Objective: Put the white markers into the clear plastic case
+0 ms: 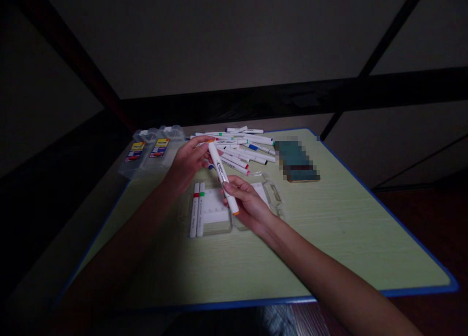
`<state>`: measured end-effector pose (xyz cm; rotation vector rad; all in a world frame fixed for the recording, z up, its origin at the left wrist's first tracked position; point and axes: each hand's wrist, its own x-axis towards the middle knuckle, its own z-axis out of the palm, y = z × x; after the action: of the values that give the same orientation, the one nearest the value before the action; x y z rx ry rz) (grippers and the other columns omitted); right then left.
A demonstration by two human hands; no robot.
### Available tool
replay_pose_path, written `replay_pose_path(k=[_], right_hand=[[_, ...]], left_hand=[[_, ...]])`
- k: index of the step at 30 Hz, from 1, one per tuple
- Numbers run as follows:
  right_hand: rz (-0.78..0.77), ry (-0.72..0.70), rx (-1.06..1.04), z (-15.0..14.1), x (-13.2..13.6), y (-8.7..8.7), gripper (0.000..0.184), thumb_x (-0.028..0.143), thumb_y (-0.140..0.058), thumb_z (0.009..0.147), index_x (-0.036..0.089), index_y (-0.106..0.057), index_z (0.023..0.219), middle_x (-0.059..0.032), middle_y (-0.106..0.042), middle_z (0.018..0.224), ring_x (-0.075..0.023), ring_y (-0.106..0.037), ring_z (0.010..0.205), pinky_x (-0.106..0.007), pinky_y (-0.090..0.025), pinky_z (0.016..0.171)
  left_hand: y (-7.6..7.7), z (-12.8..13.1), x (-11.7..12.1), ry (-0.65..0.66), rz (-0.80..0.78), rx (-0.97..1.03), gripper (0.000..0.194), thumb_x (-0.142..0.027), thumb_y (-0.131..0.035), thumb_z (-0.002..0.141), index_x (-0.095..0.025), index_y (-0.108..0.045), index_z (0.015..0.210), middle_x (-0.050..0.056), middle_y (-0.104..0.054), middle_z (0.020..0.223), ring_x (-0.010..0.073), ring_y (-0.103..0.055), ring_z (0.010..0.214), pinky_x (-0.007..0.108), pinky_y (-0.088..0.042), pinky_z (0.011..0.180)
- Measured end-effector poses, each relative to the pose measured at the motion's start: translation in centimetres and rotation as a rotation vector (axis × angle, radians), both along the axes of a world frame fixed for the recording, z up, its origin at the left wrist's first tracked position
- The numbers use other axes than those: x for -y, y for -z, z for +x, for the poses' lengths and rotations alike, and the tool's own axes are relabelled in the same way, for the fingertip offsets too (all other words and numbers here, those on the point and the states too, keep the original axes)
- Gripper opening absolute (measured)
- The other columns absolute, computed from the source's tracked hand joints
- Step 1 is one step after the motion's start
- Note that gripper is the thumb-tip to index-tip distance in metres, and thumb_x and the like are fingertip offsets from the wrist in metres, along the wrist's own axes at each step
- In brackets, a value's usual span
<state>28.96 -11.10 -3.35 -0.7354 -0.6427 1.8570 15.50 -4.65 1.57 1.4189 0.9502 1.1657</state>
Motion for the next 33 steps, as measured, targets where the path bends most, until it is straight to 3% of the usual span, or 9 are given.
replay_pose_path(k=[5, 22, 33], right_hand=[[0.041, -0.012, 0.052, -0.2, 0.1, -0.1, 0.026, 0.026, -0.077, 0.054, 0.017, -0.063, 0.075, 0.0061, -0.057, 0.058, -0.0029, -0.049, 0.047, -0.012, -0.04, 0.045], [0.107, -0.016, 0.145, -0.4, 0.1, 0.4, 0.023, 0.029, -0.074, 0.059, 0.017, -0.063, 0.075, 0.0043, -0.059, 0.061, -0.0041, -0.049, 0.046, -0.016, -0.041, 0.045], [0.102, -0.083, 0.07, -0.3, 0.4, -0.2, 0.035, 0.024, -0.073, 0.062, 0.019, -0.061, 0.095, -0.0006, -0.068, 0.075, -0.0063, -0.059, 0.054, -0.016, -0.048, 0.052]], left_hand=[[-0.2, -0.3, -0.1, 0.015, 0.044, -0.018, 0.009, -0.018, -0.048, 0.074, -0.014, -0.052, 0.082, -0.002, -0.054, 0.06, 0.0053, -0.047, 0.051, 0.016, -0.033, 0.046], [0.0, -1.0, -0.7, 0.031, 0.036, -0.107, 0.007, -0.015, -0.049, 0.073, -0.016, -0.042, 0.074, -0.004, -0.053, 0.052, 0.0062, -0.047, 0.048, 0.018, -0.034, 0.048], [0.2, -2.4, -1.5, -0.06, -0.034, -0.064, 0.007, -0.016, -0.051, 0.074, -0.016, -0.044, 0.073, -0.003, -0.055, 0.056, 0.0076, -0.054, 0.052, 0.02, -0.044, 0.054]])
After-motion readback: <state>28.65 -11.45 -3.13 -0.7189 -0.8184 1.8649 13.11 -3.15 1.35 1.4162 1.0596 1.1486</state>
